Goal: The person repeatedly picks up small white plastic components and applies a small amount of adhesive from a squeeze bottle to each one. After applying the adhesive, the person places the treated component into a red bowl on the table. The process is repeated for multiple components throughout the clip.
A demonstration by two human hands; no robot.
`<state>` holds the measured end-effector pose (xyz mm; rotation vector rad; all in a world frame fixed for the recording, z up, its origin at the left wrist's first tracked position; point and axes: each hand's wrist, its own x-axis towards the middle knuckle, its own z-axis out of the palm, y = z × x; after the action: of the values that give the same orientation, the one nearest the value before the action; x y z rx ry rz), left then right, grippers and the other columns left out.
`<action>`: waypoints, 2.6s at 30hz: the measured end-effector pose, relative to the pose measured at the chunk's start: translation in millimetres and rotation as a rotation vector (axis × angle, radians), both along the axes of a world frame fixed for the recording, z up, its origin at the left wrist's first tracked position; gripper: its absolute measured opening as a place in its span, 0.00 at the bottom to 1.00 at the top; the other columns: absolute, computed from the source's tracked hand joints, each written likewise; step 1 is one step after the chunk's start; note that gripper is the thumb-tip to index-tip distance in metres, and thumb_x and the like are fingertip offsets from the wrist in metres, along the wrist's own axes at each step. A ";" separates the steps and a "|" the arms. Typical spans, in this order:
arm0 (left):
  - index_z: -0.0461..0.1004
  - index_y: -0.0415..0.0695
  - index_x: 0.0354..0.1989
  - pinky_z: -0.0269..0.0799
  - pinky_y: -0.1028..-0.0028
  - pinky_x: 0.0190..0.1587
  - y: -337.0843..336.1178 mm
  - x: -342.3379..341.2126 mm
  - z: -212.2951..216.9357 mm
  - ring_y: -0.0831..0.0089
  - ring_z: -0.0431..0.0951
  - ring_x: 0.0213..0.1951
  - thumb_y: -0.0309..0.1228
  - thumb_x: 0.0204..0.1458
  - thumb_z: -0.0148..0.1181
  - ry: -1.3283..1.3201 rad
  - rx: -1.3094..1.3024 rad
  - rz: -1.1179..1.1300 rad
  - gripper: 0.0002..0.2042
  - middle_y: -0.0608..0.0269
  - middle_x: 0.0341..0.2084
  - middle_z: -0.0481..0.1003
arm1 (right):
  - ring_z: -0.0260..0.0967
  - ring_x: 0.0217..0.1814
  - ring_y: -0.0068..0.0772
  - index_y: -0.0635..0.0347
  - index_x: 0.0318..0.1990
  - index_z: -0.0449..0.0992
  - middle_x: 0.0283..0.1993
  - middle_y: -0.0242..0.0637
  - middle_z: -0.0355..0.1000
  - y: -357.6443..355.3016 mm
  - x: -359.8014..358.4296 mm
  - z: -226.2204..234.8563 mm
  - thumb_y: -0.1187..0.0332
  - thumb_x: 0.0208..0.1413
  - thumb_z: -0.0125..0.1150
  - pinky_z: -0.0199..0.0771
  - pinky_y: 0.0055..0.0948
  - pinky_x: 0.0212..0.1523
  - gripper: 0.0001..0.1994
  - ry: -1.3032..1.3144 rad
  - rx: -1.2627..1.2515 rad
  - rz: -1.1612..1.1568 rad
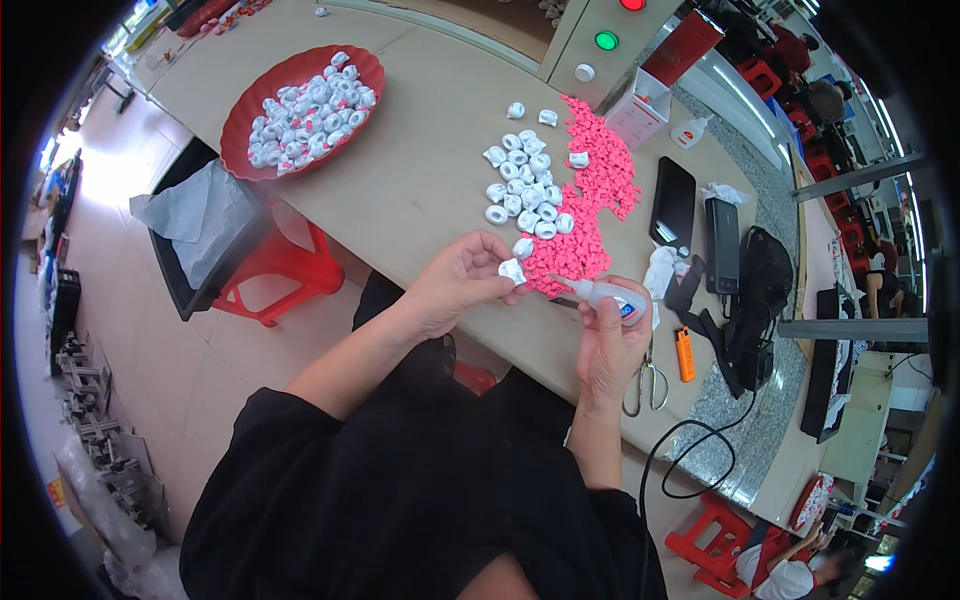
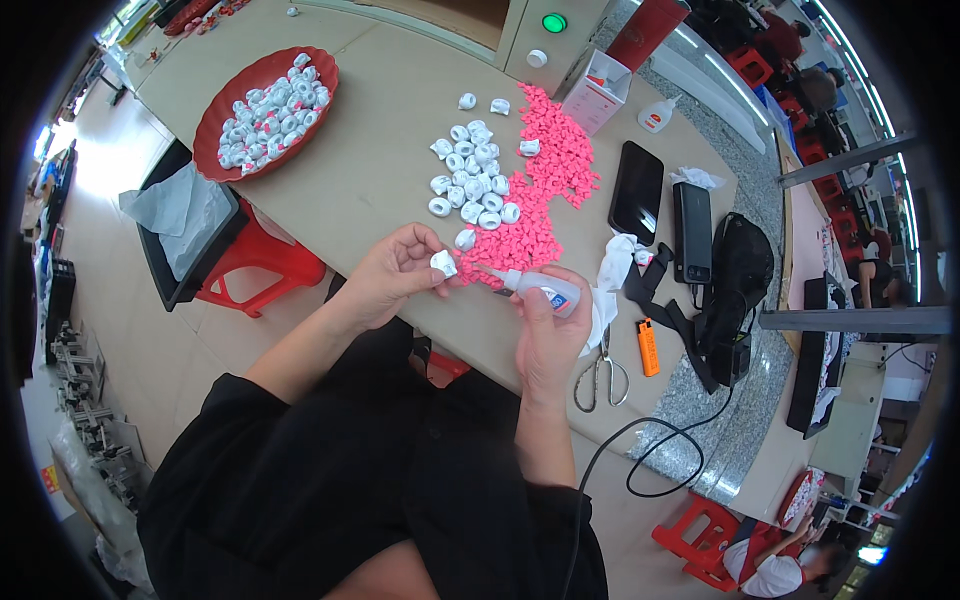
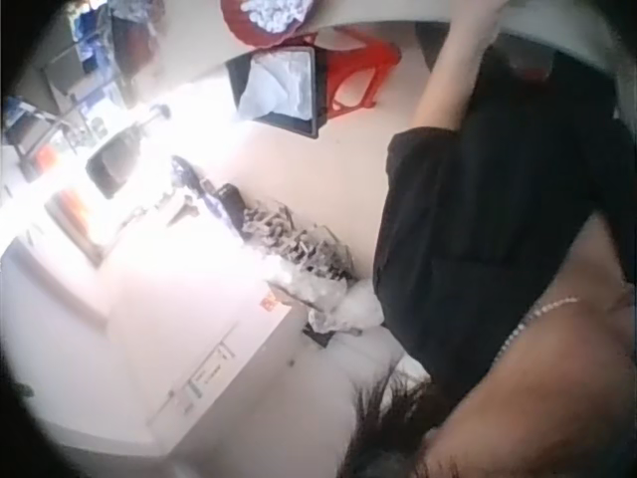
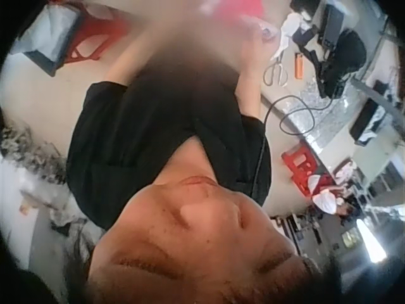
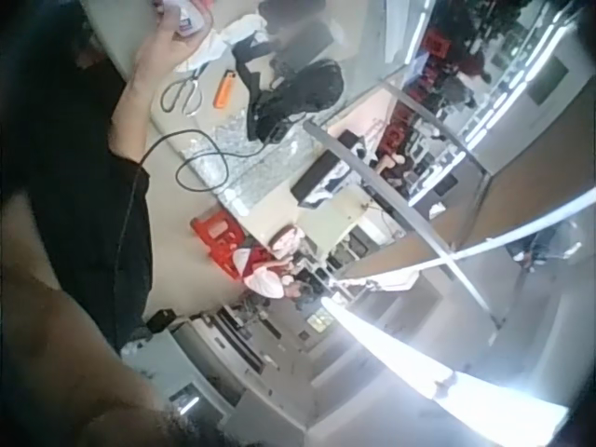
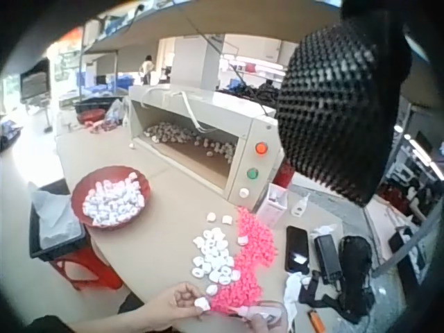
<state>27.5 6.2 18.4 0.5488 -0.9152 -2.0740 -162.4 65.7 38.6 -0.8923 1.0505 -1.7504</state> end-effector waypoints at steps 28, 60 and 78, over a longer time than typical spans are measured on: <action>0.65 0.36 0.41 0.70 0.79 0.44 11.7 -19.3 -19.0 0.79 0.73 0.40 0.16 0.49 0.53 -0.259 -0.190 0.157 0.11 0.61 0.35 0.72 | 0.61 0.32 0.24 0.65 0.39 0.62 0.36 0.38 0.61 4.4 11.1 -19.9 0.67 0.53 0.56 0.64 0.18 0.32 0.13 0.552 -0.234 -0.039; 0.64 0.35 0.38 0.71 0.78 0.44 11.9 -18.5 -19.7 0.77 0.74 0.39 0.15 0.48 0.53 -0.253 -0.198 0.160 0.09 0.59 0.35 0.73 | 0.60 0.33 0.24 0.64 0.39 0.63 0.35 0.39 0.62 2.9 16.6 -19.1 0.67 0.52 0.58 0.62 0.19 0.33 0.14 0.646 -0.280 -0.094; 0.65 0.35 0.39 0.72 0.79 0.42 12.1 -18.5 -17.6 0.77 0.75 0.37 0.17 0.48 0.56 -0.271 -0.169 0.162 0.10 0.59 0.33 0.74 | 0.63 0.33 0.31 0.67 0.40 0.64 0.35 0.44 0.64 3.4 12.6 -20.1 0.73 0.47 0.61 0.64 0.23 0.34 0.14 0.798 -0.369 -0.149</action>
<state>9.0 18.3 0.8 0.7983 -1.1495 -1.7856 -149.8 69.1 18.5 -1.8841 1.3221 -1.7670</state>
